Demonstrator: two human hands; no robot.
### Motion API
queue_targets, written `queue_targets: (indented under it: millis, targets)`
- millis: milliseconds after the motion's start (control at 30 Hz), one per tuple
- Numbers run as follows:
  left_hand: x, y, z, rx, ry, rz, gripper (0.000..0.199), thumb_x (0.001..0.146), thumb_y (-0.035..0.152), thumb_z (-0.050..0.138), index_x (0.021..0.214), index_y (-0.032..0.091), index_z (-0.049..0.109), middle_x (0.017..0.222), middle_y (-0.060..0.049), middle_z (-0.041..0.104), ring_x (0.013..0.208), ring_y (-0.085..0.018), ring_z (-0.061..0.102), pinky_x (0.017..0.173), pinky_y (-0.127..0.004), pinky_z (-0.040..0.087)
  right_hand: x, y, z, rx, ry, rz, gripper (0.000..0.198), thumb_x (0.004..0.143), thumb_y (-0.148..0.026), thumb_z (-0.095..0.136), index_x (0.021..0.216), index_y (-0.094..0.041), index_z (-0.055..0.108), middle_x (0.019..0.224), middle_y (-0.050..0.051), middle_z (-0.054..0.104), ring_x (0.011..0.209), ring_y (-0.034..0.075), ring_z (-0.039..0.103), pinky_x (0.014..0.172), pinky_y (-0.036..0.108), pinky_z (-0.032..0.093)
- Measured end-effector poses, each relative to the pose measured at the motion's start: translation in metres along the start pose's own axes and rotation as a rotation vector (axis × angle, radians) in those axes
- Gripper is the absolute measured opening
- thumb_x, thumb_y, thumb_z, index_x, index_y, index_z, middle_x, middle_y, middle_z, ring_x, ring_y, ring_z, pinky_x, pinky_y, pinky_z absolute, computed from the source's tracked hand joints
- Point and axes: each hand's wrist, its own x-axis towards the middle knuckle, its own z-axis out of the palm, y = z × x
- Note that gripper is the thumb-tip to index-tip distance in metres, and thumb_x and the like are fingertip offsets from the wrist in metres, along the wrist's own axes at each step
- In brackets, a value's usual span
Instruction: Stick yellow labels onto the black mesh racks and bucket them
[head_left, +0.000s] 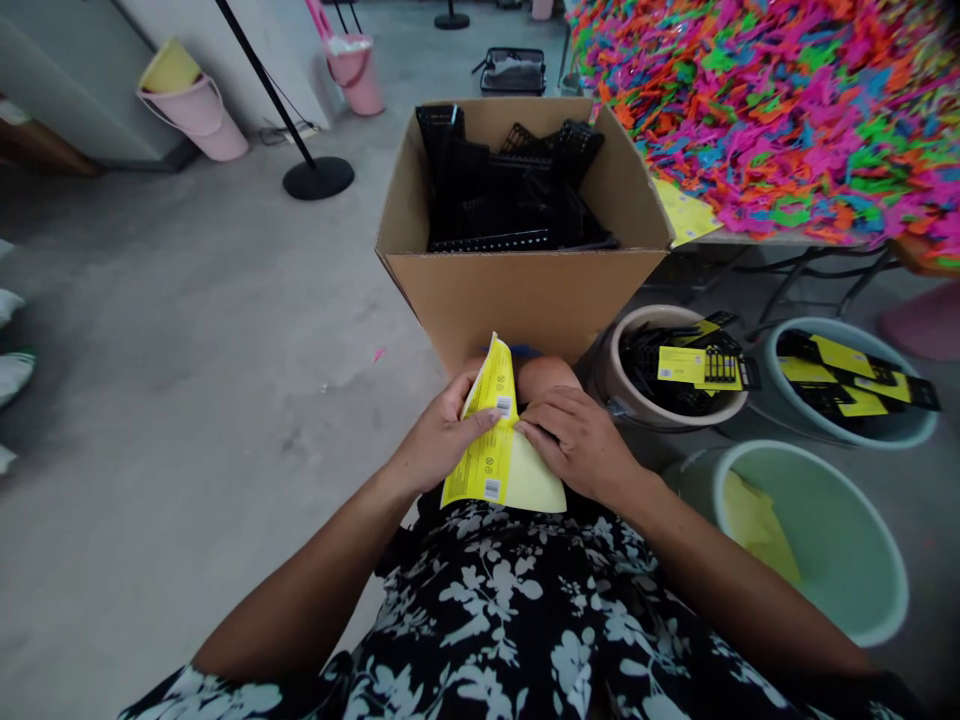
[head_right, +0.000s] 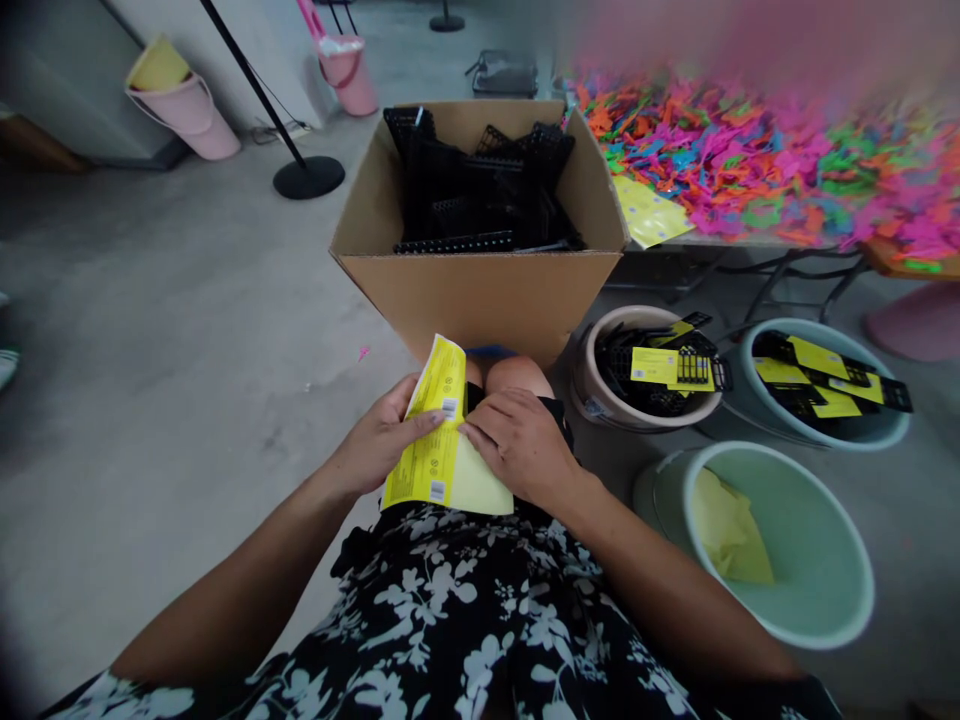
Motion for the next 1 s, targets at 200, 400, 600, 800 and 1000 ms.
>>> queue_targets:
  millis: [200, 400, 600, 800, 1000]
  targets:
    - [-0.002, 0.002, -0.002, -0.135, -0.021, -0.088, 0.064, 0.081, 0.033, 0.085, 0.139, 0.024, 0.058, 0.116, -0.009, 0.078, 0.087, -0.025, 0.078, 0.074, -0.034, 0.063, -0.002, -0.001, -0.002, 0.112, 0.089, 0.055, 0.020, 0.108, -0.028, 0.051, 0.102, -0.023, 0.069, 0.094, 0.006, 0.074, 0.093, 0.022, 0.069, 0.090, 0.041, 0.057]
    - [0.000, 0.001, -0.013, -0.283, -0.004, -0.214, 0.049, 0.076, 0.024, 0.087, 0.121, 0.014, 0.069, 0.107, -0.014, 0.082, 0.087, -0.029, 0.080, 0.076, -0.037, 0.066, -0.007, 0.002, 0.010, 0.250, 0.282, 0.387, 0.061, 0.091, -0.045, 0.075, 0.145, -0.025, 0.053, 0.157, 0.015, 0.050, 0.145, 0.033, 0.050, 0.118, 0.058, 0.046]
    - [0.005, -0.003, -0.037, -0.278, -0.132, -0.264, 0.045, 0.082, 0.026, 0.084, 0.122, 0.011, 0.071, 0.109, -0.018, 0.081, 0.091, -0.031, 0.080, 0.078, -0.037, 0.066, 0.002, 0.016, 0.020, 1.012, 0.140, 0.736, 0.054, 0.085, -0.049, 0.077, 0.130, -0.022, 0.062, 0.123, 0.012, 0.075, 0.107, 0.029, 0.075, 0.088, 0.046, 0.065]
    - [-0.003, -0.012, -0.043, -0.584, -0.097, 0.019, 0.098, 0.072, 0.094, 0.060, 0.136, 0.020, 0.066, 0.142, -0.017, 0.069, 0.144, -0.042, 0.053, 0.108, -0.051, 0.055, 0.007, 0.026, 0.025, 0.932, 0.701, 0.696, 0.047, 0.085, -0.042, 0.082, 0.122, -0.024, 0.060, 0.113, 0.005, 0.077, 0.094, 0.021, 0.075, 0.082, 0.036, 0.064]
    - [-0.013, -0.033, 0.004, -0.549, -0.020, 0.066, 0.077, 0.064, 0.050, 0.096, 0.130, 0.021, 0.069, 0.140, -0.015, 0.071, 0.142, -0.044, 0.054, 0.117, -0.054, 0.049, 0.007, 0.025, 0.037, 0.766, 0.715, 0.759, 0.048, 0.088, -0.042, 0.077, 0.124, -0.023, 0.052, 0.112, 0.009, 0.074, 0.091, 0.023, 0.075, 0.077, 0.040, 0.065]
